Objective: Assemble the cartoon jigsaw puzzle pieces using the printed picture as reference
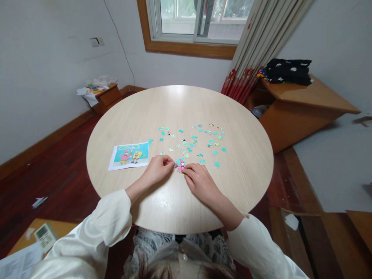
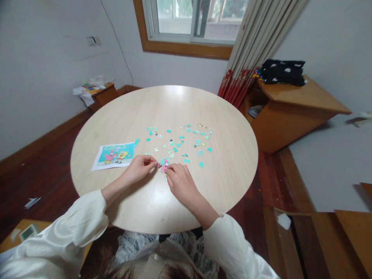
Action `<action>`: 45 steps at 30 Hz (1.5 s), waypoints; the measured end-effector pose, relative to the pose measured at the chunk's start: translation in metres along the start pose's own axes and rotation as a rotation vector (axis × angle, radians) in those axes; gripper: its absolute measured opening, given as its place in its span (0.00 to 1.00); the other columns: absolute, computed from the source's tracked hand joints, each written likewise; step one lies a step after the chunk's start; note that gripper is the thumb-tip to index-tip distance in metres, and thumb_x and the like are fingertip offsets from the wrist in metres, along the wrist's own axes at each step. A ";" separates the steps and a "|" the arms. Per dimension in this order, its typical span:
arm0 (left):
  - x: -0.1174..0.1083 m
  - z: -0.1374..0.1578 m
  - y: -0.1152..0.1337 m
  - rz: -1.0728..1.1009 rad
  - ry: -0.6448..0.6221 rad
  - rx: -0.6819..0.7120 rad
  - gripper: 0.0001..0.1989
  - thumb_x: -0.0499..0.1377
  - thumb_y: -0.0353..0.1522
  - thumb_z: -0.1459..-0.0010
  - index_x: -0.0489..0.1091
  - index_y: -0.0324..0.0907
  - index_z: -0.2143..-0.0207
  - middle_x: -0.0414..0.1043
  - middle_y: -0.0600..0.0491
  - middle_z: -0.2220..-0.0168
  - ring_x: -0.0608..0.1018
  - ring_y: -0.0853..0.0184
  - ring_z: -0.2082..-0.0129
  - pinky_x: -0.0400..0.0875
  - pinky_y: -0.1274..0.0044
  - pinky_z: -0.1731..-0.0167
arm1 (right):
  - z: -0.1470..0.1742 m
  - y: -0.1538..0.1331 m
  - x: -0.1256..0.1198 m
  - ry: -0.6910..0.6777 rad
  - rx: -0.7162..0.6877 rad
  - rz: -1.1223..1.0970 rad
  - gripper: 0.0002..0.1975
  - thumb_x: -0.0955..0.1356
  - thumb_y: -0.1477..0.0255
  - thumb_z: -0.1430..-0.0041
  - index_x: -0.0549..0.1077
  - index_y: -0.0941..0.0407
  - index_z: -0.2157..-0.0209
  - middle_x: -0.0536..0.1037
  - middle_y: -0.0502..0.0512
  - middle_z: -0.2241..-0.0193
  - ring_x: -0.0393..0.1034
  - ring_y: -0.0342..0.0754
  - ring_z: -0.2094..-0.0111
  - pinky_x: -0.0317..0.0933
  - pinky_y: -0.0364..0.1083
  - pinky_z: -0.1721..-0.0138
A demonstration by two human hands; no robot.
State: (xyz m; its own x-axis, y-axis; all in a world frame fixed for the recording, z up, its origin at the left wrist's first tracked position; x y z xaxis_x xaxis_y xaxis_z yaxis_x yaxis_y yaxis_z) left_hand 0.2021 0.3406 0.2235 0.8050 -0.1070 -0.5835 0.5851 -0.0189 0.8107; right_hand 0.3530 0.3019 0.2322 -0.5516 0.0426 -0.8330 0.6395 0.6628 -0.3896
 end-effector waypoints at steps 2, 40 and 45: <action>0.002 -0.001 -0.002 -0.019 0.006 -0.006 0.09 0.55 0.30 0.46 0.73 0.37 0.75 0.74 0.50 0.76 0.74 0.67 0.75 0.62 0.77 0.73 | 0.000 0.000 -0.001 0.007 -0.002 0.008 0.10 0.65 0.80 0.40 0.75 0.59 0.59 0.77 0.59 0.60 0.69 0.53 0.59 0.62 0.52 0.58; 0.005 -0.007 0.021 -0.625 -0.198 0.030 0.10 0.52 0.32 0.42 0.72 0.40 0.68 0.75 0.48 0.71 0.75 0.62 0.70 0.59 0.75 0.72 | 0.000 0.004 0.007 -0.035 0.033 0.007 0.13 0.65 0.80 0.40 0.75 0.58 0.55 0.77 0.60 0.57 0.69 0.53 0.55 0.61 0.54 0.55; 0.006 -0.007 0.027 -0.707 -0.222 0.056 0.11 0.51 0.32 0.41 0.73 0.40 0.67 0.76 0.46 0.70 0.76 0.60 0.70 0.59 0.75 0.73 | 0.001 0.003 0.005 -0.034 0.030 0.000 0.13 0.64 0.80 0.40 0.75 0.57 0.55 0.77 0.60 0.57 0.69 0.53 0.55 0.60 0.54 0.54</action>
Point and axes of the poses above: each hand's wrist, its own z-axis away from the middle knuckle, its own x-axis out of the palm, y = z × x, the point moved 6 cm from there along -z, towards the middle knuckle
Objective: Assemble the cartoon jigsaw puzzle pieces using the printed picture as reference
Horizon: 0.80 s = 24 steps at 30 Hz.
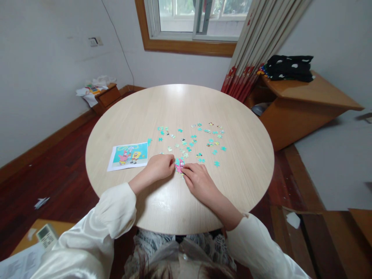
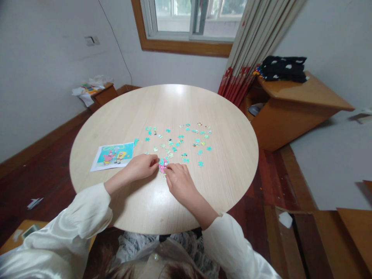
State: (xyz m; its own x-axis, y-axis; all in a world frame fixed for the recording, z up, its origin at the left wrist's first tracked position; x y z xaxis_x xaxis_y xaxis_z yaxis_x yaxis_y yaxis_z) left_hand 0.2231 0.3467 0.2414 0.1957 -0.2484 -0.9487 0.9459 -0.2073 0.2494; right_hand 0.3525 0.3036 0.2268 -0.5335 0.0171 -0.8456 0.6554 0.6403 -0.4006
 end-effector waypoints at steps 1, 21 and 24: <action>0.000 0.000 0.001 -0.017 -0.003 -0.002 0.11 0.51 0.33 0.41 0.73 0.41 0.67 0.76 0.46 0.70 0.76 0.60 0.71 0.59 0.75 0.74 | 0.000 0.000 0.000 0.000 -0.001 -0.002 0.13 0.64 0.80 0.40 0.75 0.57 0.55 0.77 0.59 0.57 0.68 0.53 0.55 0.60 0.54 0.54; 0.002 -0.001 0.001 -0.069 0.013 0.042 0.13 0.50 0.34 0.39 0.72 0.41 0.71 0.76 0.46 0.72 0.76 0.59 0.70 0.60 0.74 0.71 | -0.001 -0.001 -0.001 0.012 -0.003 -0.007 0.12 0.65 0.80 0.40 0.75 0.57 0.56 0.77 0.59 0.58 0.69 0.52 0.56 0.60 0.53 0.54; -0.002 0.003 -0.005 0.016 0.072 0.002 0.15 0.48 0.35 0.37 0.71 0.41 0.71 0.75 0.46 0.72 0.76 0.60 0.70 0.60 0.74 0.71 | 0.000 0.000 -0.001 0.015 -0.004 -0.001 0.12 0.65 0.80 0.40 0.76 0.57 0.56 0.77 0.59 0.58 0.69 0.52 0.56 0.60 0.53 0.54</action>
Point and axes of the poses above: each hand's wrist, its own z-axis away from the middle knuckle, its own x-axis out of the palm, y = z × x, the point moved 6 cm from there along -z, towards the middle knuckle
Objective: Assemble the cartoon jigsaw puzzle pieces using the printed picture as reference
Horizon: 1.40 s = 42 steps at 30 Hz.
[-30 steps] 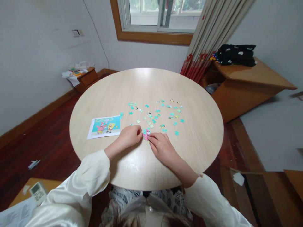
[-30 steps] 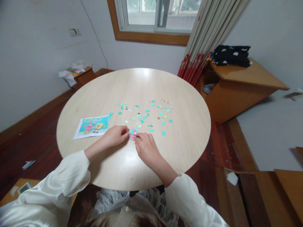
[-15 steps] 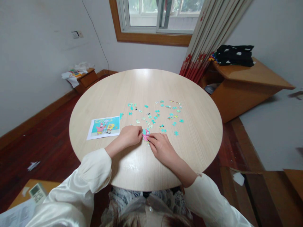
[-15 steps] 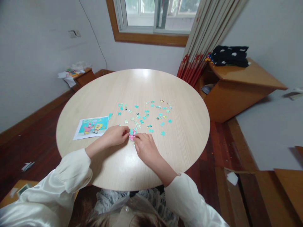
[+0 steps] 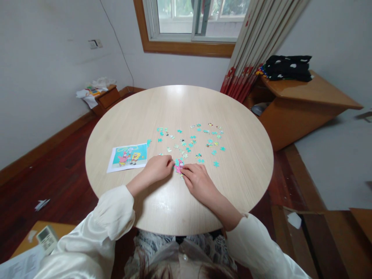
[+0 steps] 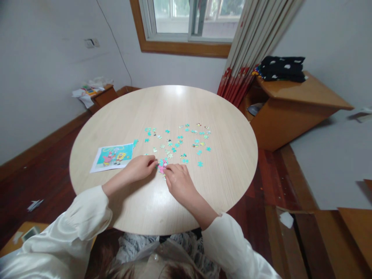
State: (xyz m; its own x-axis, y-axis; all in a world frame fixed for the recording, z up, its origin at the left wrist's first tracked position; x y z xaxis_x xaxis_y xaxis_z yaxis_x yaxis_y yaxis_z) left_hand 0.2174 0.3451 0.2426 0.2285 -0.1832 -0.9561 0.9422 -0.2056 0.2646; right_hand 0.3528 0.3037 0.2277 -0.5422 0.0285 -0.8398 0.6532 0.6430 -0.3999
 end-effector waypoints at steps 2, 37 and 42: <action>-0.003 0.006 -0.004 0.051 0.051 -0.018 0.16 0.47 0.34 0.36 0.70 0.40 0.72 0.74 0.46 0.72 0.74 0.61 0.71 0.60 0.73 0.71 | 0.000 0.000 0.000 -0.001 -0.001 -0.001 0.13 0.65 0.80 0.40 0.76 0.56 0.56 0.77 0.59 0.58 0.69 0.52 0.56 0.60 0.53 0.54; 0.043 0.066 0.032 -0.087 0.073 0.442 0.31 0.41 0.46 0.33 0.45 0.38 0.33 0.49 0.40 0.34 0.53 0.56 0.34 0.37 0.55 0.37 | 0.024 0.030 -0.032 0.074 0.053 0.060 0.11 0.63 0.75 0.37 0.76 0.56 0.58 0.76 0.60 0.59 0.69 0.52 0.56 0.59 0.54 0.55; 0.042 0.066 0.031 -0.101 0.055 0.456 0.31 0.40 0.44 0.32 0.47 0.35 0.34 0.49 0.38 0.34 0.54 0.54 0.34 0.39 0.53 0.37 | 0.009 0.027 -0.024 -0.059 0.026 0.053 0.10 0.64 0.75 0.37 0.76 0.55 0.58 0.76 0.59 0.59 0.69 0.52 0.56 0.60 0.53 0.55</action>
Point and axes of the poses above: each hand's wrist, its own z-axis away from the middle knuckle, its own x-axis out of the palm, y = z × x, the point moved 6 cm from there along -z, towards the middle knuckle
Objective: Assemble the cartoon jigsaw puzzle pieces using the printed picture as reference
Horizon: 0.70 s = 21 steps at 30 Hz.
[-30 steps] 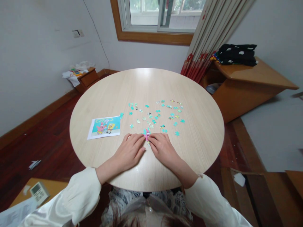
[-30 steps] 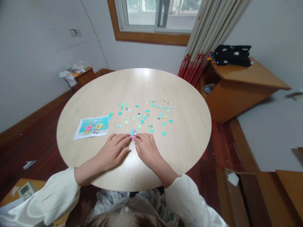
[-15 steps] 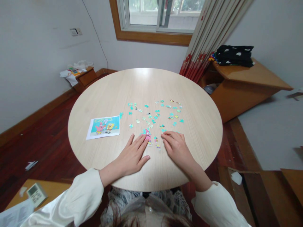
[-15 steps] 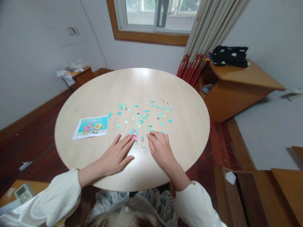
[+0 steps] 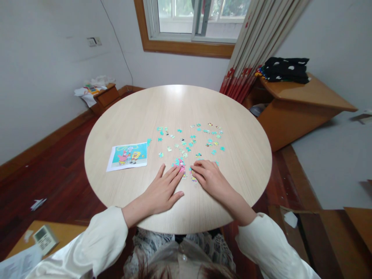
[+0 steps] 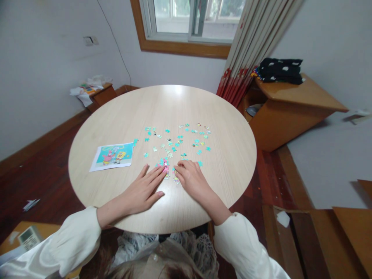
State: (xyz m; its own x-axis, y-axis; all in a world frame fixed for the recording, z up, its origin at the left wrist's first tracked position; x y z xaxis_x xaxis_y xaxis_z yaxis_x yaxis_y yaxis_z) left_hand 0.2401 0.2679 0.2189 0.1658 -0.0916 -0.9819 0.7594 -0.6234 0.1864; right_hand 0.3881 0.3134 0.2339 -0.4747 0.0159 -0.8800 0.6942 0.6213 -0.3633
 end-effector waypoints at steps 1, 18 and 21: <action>0.000 0.000 0.000 -0.001 0.002 0.005 0.31 0.41 0.44 0.32 0.48 0.35 0.34 0.49 0.38 0.34 0.54 0.54 0.34 0.39 0.53 0.37 | -0.003 0.000 0.001 -0.021 0.000 0.002 0.10 0.65 0.75 0.38 0.76 0.56 0.58 0.76 0.59 0.59 0.69 0.52 0.56 0.60 0.52 0.56; -0.018 0.007 -0.024 0.182 0.328 -0.067 0.19 0.44 0.33 0.33 0.61 0.38 0.43 0.66 0.43 0.43 0.66 0.60 0.41 0.53 0.56 0.38 | -0.011 0.000 0.004 -0.105 0.067 -0.062 0.08 0.66 0.75 0.38 0.74 0.57 0.59 0.76 0.58 0.60 0.69 0.52 0.56 0.59 0.52 0.56; -0.017 0.007 -0.021 0.174 0.295 -0.048 0.19 0.45 0.33 0.33 0.62 0.38 0.43 0.66 0.42 0.42 0.66 0.59 0.41 0.52 0.54 0.38 | -0.011 -0.001 0.005 -0.103 0.053 -0.049 0.12 0.64 0.75 0.38 0.72 0.56 0.53 0.75 0.59 0.59 0.69 0.52 0.56 0.59 0.52 0.56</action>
State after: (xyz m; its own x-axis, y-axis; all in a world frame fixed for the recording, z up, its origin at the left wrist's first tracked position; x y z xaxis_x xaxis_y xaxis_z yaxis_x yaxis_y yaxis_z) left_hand 0.2174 0.2771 0.2320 0.4649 0.0394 -0.8845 0.7312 -0.5803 0.3585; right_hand 0.3798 0.3215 0.2333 -0.4525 -0.0953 -0.8867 0.7009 0.5767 -0.4197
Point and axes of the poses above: each hand's wrist, its own z-axis away from the middle knuckle, its own x-axis out of the palm, y = z × x, the point moved 6 cm from there along -z, towards the middle knuckle
